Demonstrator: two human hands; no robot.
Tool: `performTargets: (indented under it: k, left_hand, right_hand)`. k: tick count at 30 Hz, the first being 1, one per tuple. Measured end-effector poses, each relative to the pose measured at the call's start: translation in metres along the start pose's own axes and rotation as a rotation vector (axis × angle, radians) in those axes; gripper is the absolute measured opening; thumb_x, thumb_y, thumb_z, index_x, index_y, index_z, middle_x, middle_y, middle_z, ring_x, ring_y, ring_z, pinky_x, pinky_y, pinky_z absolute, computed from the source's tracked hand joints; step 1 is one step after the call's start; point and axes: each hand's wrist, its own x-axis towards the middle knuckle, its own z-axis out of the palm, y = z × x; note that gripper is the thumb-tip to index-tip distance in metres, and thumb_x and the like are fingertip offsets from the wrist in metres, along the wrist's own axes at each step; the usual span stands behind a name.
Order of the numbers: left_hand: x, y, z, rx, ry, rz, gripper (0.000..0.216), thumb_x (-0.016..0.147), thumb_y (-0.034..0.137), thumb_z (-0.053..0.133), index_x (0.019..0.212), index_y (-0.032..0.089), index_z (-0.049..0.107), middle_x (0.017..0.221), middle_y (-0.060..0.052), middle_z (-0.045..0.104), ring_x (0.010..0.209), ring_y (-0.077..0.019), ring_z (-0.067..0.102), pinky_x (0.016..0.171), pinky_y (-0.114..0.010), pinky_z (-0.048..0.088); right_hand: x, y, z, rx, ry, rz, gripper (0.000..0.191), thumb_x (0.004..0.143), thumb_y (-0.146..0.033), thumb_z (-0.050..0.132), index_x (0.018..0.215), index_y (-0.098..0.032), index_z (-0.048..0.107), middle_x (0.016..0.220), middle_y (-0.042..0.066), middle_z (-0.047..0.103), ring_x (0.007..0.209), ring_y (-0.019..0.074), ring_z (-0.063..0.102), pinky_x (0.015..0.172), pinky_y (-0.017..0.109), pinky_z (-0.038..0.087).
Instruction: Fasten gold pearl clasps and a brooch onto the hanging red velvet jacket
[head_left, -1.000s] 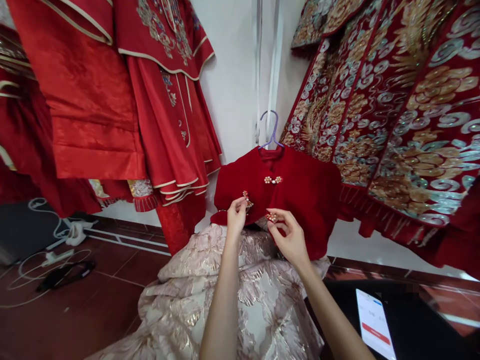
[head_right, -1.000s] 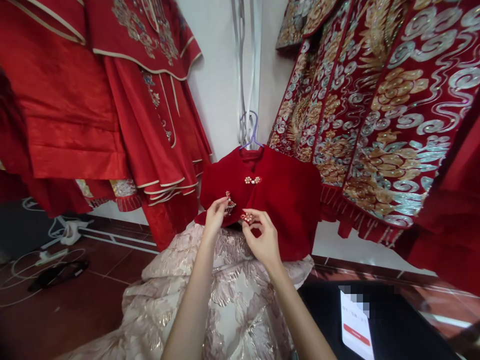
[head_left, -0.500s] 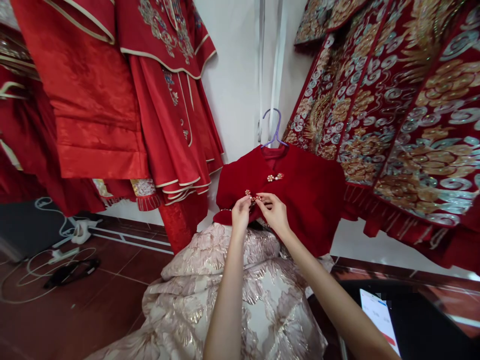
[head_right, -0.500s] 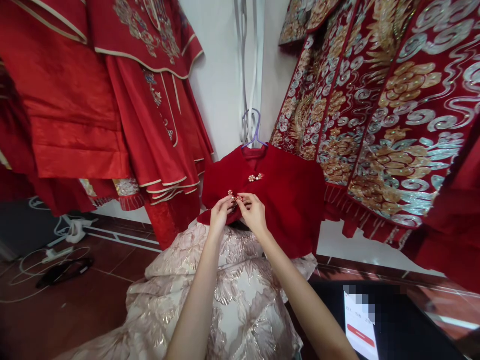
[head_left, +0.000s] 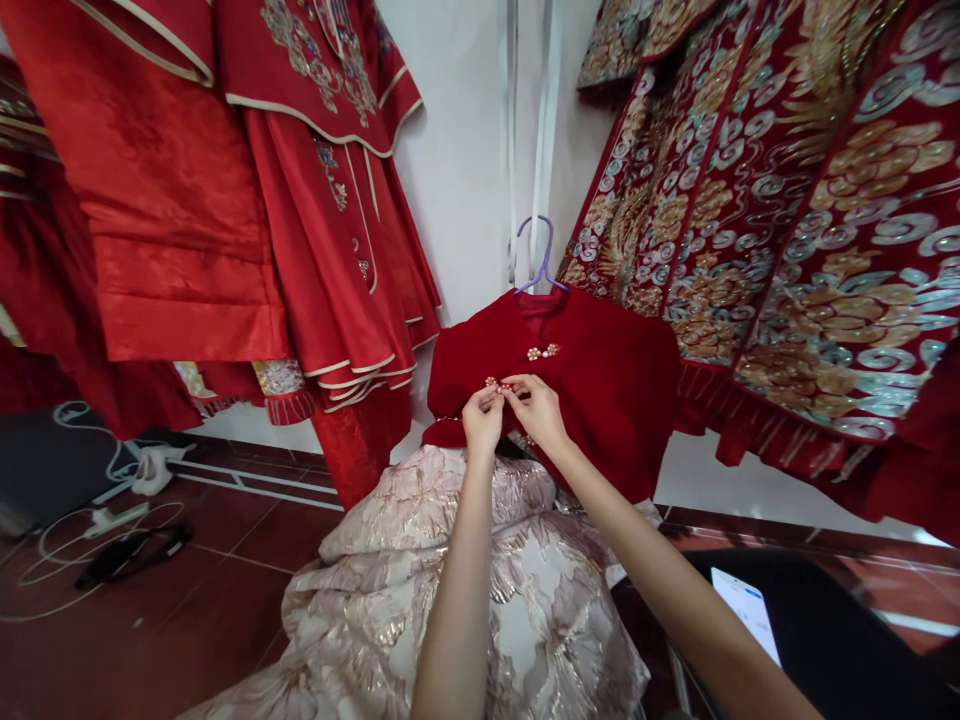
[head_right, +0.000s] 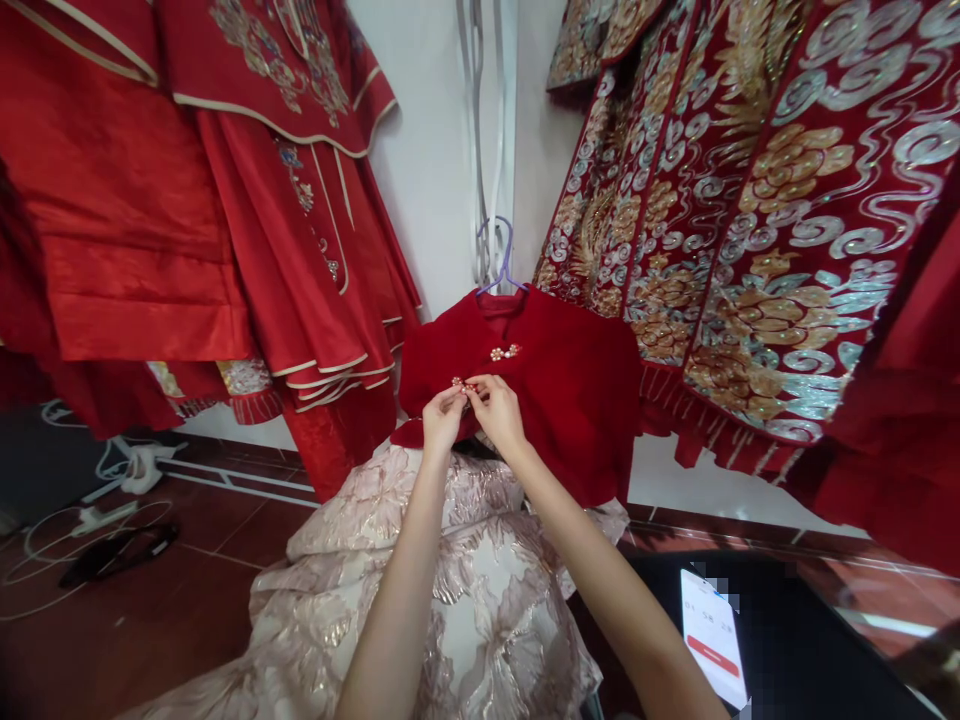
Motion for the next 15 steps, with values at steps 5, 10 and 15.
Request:
performTargets:
  k: [5,10,15]
  left_hand:
    - [0.003,-0.005,0.001,0.131,0.039,0.117,0.015,0.075,0.010,0.066,0.090,0.009,0.070,0.094,-0.013,0.074,0.082,-0.0158,0.071,0.085,-0.029,0.055]
    - [0.005,-0.004,-0.004,0.177,0.009,0.147,0.014,0.073,0.010,0.068,0.086,0.010,0.072,0.088,-0.012,0.075,0.078,-0.0160,0.071,0.084,-0.030,0.056]
    - [0.014,-0.003,-0.014,0.239,-0.078,0.186,0.010,0.074,0.015,0.070,0.083,0.012,0.072,0.086,-0.010,0.075,0.079,-0.0176,0.071,0.083,-0.031,0.056]
  right_hand:
    - [0.003,0.002,-0.004,-0.044,-0.037,-0.031,0.016,0.085,-0.020,0.056,0.096,-0.017,0.067,0.090,0.005,0.063,0.075,0.0147,0.062,0.069,0.027,0.055]
    - [0.005,0.002,-0.004,-0.042,-0.043,-0.033,0.014,0.085,-0.021,0.057,0.094,-0.018,0.067,0.089,0.005,0.062,0.076,0.0154,0.061,0.068,0.027,0.055]
    - [0.008,-0.001,-0.004,-0.034,-0.035,-0.006,0.015,0.085,-0.021,0.056,0.094,-0.017,0.067,0.088,0.006,0.062,0.074,0.0153,0.061,0.067,0.027,0.055]
